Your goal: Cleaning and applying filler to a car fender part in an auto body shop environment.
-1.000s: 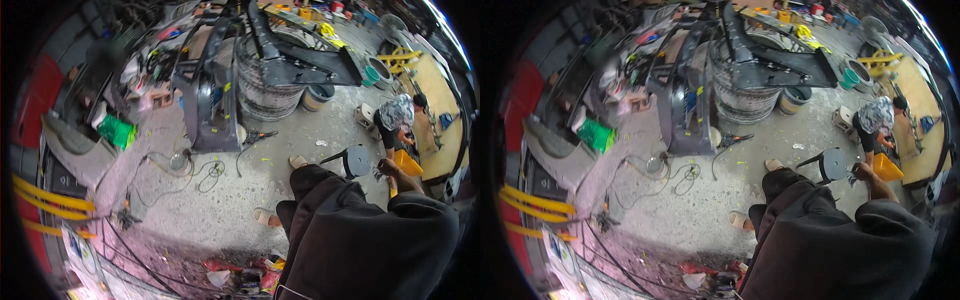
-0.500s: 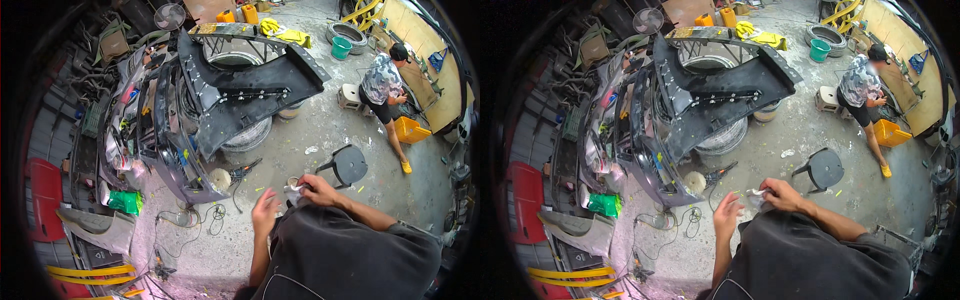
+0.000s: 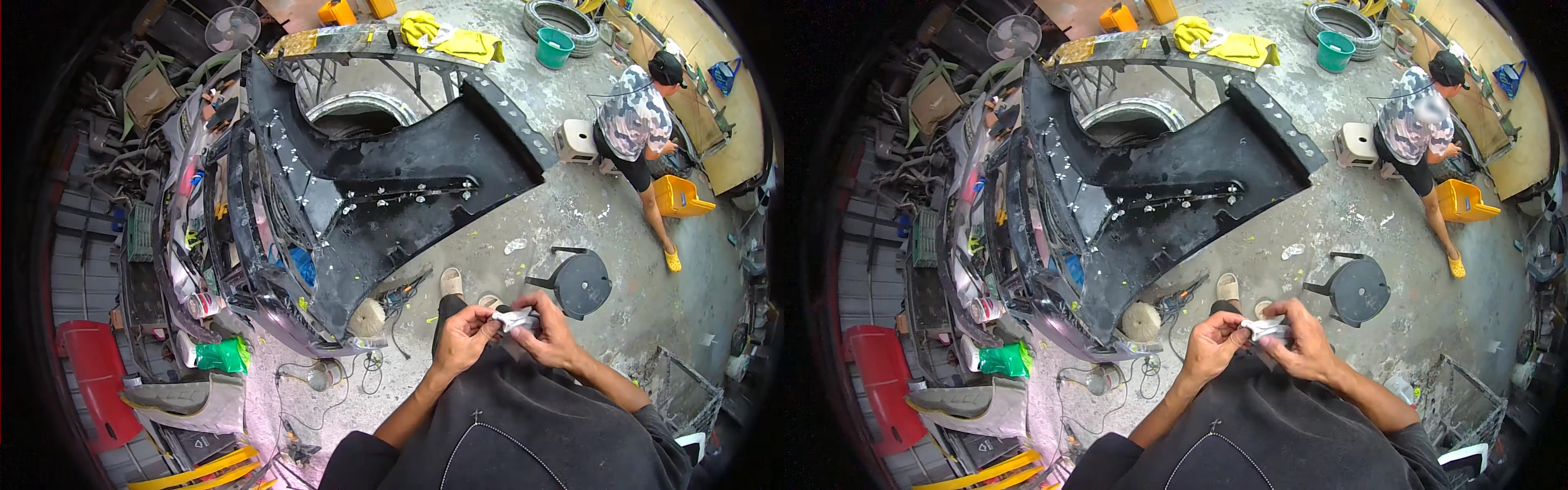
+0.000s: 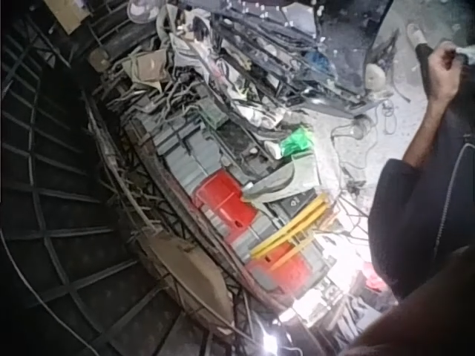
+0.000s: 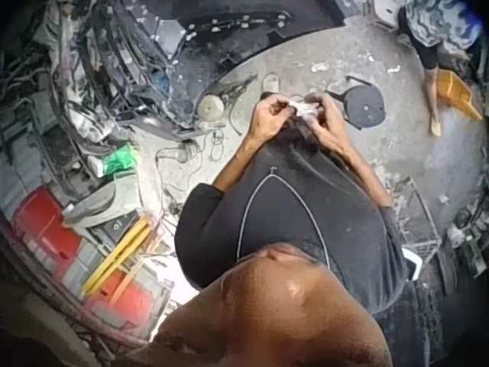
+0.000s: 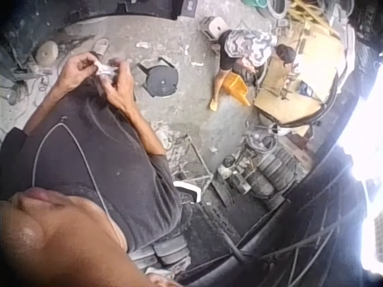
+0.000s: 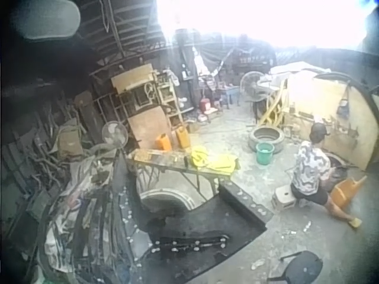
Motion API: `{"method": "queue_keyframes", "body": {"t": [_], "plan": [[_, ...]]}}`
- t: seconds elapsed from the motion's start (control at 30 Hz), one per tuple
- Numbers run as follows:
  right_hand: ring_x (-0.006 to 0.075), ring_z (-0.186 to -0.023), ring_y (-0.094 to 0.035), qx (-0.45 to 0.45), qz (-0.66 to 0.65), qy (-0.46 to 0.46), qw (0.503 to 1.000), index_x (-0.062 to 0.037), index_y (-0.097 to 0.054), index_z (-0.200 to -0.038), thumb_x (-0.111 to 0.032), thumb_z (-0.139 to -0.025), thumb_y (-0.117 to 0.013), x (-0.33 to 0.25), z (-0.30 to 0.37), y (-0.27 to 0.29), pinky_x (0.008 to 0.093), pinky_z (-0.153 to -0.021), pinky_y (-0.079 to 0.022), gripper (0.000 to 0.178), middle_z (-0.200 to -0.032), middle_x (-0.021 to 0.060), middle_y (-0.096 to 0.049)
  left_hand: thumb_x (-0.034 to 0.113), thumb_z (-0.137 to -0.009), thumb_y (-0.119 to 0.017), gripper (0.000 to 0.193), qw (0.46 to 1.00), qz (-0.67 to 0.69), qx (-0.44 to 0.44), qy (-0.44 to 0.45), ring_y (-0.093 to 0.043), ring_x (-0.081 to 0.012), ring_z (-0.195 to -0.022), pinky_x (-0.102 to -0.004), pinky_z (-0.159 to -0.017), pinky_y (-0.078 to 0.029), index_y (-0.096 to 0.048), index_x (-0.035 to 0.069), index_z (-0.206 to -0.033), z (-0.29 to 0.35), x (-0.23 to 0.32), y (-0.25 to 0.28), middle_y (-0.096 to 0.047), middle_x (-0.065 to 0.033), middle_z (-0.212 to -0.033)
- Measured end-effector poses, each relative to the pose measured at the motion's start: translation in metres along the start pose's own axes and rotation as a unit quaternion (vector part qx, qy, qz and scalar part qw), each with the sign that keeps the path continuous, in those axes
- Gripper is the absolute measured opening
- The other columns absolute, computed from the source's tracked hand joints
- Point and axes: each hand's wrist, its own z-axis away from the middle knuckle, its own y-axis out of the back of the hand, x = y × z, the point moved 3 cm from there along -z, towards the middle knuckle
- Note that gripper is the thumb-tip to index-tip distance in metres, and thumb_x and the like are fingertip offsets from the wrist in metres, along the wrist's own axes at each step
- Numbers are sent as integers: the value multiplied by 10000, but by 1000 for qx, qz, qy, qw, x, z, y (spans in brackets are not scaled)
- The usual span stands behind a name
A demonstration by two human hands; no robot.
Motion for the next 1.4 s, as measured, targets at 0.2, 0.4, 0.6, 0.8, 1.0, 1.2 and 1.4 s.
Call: {"method": "queue_keyframes", "body": {"t": [0.2,0.4,0.6,0.8,1.0,1.2,1.4], "plan": [[215,-930,-698,55,-187,-18,981,-47,-562,-1296,-90,-834,-827,-5,-61,-23,337,-745,-552,535,-1171,182,-677,26,-986,-671,158,996,54,-66,-17,-698,-157,-938,-296,-832,-598,-597,-10,-1121,-56,32,34,-711,-93,-1040],[176,-664,-657,17,11,-46,999,-4,-696,-1017,-5,-862,-685,39,-98,5,299,-576,-496,155,-826,119,-692,89,-941,-742,236,989,-57,-53,128,-744,-169,-812,-239,-586,-550,-665,-4,-1143,-139,69,85,-746,-98,-1010],[107,-701,-543,148,101,-391,903,4,-633,-1107,-49,-897,-626,265,12,117,317,-584,-444,216,-848,41,-614,328,-976,-726,338,890,-26,452,-52,-676,-118,-698,-227,-493,-453,-640,22,-1093,-349,107,321,-720,-63,-913],[133,-755,-586,106,195,-562,797,-27,-616,-941,-113,-899,-629,328,237,235,302,-639,-483,97,-789,69,-611,284,-862,-809,326,760,-196,620,-4,-710,-273,-732,-408,-689,-563,-662,-4,-828,-478,73,457,-719,-138,-794],[133,-749,-584,25,177,-524,833,-30,-615,-940,-115,-903,-627,364,81,252,302,-631,-480,93,-786,66,-609,180,-880,-750,209,758,-104,641,-61,-682,-249,-581,-400,-647,-559,-664,-10,-863,-466,74,430,-694,-139,-691],[132,-742,-583,-68,209,-448,866,-33,-614,-938,-117,-908,-625,384,-67,297,302,-622,-477,90,-781,63,-606,365,-1022,-616,416,749,-326,576,-24,-615,-422,-585,-504,-565,-450,-585,29,-780,-302,80,283,-608,-196,-635],[132,-735,-582,-133,256,-367,884,-37,-612,-936,-120,-913,-623,364,-194,297,302,-613,-474,87,-777,61,-604,274,-1019,-648,367,684,-196,702,36,-467,-129,-527,-374,-514,-405,-560,35,-756,-74,31,191,-494,-96,-563]]}}
